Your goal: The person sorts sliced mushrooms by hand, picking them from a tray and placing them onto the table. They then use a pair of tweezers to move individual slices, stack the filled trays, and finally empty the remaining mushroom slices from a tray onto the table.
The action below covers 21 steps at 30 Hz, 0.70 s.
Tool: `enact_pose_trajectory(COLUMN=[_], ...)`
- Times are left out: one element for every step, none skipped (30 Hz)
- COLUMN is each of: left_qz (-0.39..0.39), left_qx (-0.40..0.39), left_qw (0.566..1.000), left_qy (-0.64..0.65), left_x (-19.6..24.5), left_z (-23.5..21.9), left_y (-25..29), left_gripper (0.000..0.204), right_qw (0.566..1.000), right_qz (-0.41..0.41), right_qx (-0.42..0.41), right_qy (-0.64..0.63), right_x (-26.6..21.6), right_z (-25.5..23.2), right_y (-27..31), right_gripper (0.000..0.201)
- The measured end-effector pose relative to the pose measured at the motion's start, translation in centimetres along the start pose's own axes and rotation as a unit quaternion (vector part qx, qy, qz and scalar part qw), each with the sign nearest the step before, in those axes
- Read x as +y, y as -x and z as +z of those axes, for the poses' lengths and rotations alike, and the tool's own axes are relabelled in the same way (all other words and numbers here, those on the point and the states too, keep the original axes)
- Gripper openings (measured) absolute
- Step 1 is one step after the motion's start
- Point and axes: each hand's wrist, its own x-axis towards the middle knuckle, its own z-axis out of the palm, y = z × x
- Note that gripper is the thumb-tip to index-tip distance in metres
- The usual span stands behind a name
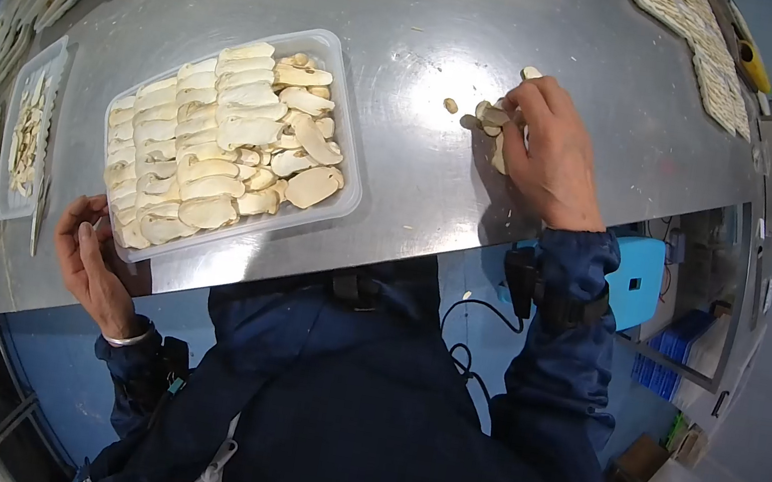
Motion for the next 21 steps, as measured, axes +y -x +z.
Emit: enact_pose_trajectory(left_qz=[-0.001, -0.001, -0.001, -0.001, -0.001, -0.001, -0.001, -0.002, -0.002, -0.002, -0.003, -0.003, -0.003, -0.003, -0.005, -0.006, -0.008, -0.010, -0.012, -0.013, -0.011], left_qx=[0.001, 0.002, 0.001, -0.001, -0.002, -0.002, -0.002, -0.002, -0.002, -0.002, -0.003, -0.001, 0.000, 0.002, 0.004, 0.005, 0.007, 0.007, 0.008, 0.008, 0.006], left_qw=[1.000, 1.000, 1.000, 1.000, 1.000, 1.000, 1.000, 1.000, 1.000, 1.000, 1.000, 1.000, 1.000, 1.000, 1.000, 1.000, 1.000, 1.000, 1.000, 1.000, 1.000], left_qy=[-0.001, -0.003, 0.000, 0.003, 0.005, 0.005, 0.004, 0.004, 0.000, -0.003, -0.007, -0.007, -0.007, -0.008, -0.003, 0.001, 0.006, 0.008, 0.010, 0.013, 0.013], left_x=[0.0, 0.0, -0.1, -0.1, -0.1, -0.1, 0.0, 0.0, 0.1, 0.1, 0.1, 0.1, 0.2, 0.3, 0.3, 0.3, 0.3, 0.3, 0.4, 0.4, 0.4], left_z=[0.0, 0.0, 0.0, 0.0, -0.1, 0.0, 0.0, 0.0, 0.0, 0.1, 0.0, 0.1, 0.2, 0.2, 0.2, 0.2, 0.3, 0.3, 0.3, 0.3, 0.4], left_y=[0.0, 0.0, 0.0, 0.0, 0.0, 0.0, 0.0, 0.1, 0.0, 0.0, 0.0, 0.0, 0.1, 0.0, 0.0, 0.0, 0.0, 0.0, 0.0, 0.0, 0.0], left_gripper=[0.028, 0.028, 0.028, 0.029, 0.029, 0.029, 0.029, 0.029, 0.029, 0.029, 0.029, 0.029, 0.029, 0.029, 0.029, 0.028, 0.028, 0.028, 0.028, 0.028, 0.028], right_qw=[1.000, 0.999, 0.997, 0.998, 0.998, 0.999, 0.999, 1.000, 1.000, 1.000, 1.000, 1.000, 1.000, 1.000, 1.000, 0.999, 0.999, 0.999, 0.999, 0.999, 0.999], right_qz=[0.017, 0.035, 0.053, 0.039, 0.027, 0.014, 0.009, 0.004, -0.001, -0.005, -0.010, -0.015, -0.013, -0.011, -0.009, -0.005, 0.000, 0.004, 0.016, 0.028, 0.039], right_qx=[-0.007, -0.014, -0.021, -0.009, 0.002, 0.013, 0.015, 0.017, 0.018, 0.011, 0.002, -0.007, -0.006, -0.005, -0.004, -0.009, -0.014, -0.019, -0.017, -0.015, -0.013], right_qy=[-0.017, -0.033, -0.050, -0.049, -0.049, -0.048, -0.030, -0.011, 0.008, 0.009, 0.010, 0.011, -0.002, -0.014, -0.026, -0.034, -0.041, -0.049, -0.041, -0.033, -0.025], right_x=[0.0, -0.1, -0.1, -0.3, -0.5, -0.7, -1.1, -1.7, -2.2, -2.7, -3.4, -3.9, -4.3, -4.6, -4.8, -4.9, -5.0, -5.0, -4.9, -4.7, -4.6], right_z=[-0.1, -0.2, -0.2, -0.3, -0.3, -0.2, -0.1, 0.1, 0.2, 0.3, 0.3, 0.3, 0.2, 0.1, 0.1, 0.0, 0.0, 0.0, 0.3, 0.8, 1.0], right_y=[0.0, 0.1, 0.2, 0.3, 0.4, 0.5, 0.7, 1.0, 1.2, 1.3, 1.4, 1.5, 1.5, 1.6, 1.6, 1.7, 1.7, 1.7, 1.8, 1.9, 1.9], right_gripper=[0.012, 0.011, 0.012, 0.012, 0.012, 0.013, 0.013, 0.014, 0.014, 0.015, 0.015, 0.016, 0.016, 0.016, 0.016, 0.017, 0.017, 0.017, 0.016, 0.016, 0.015])
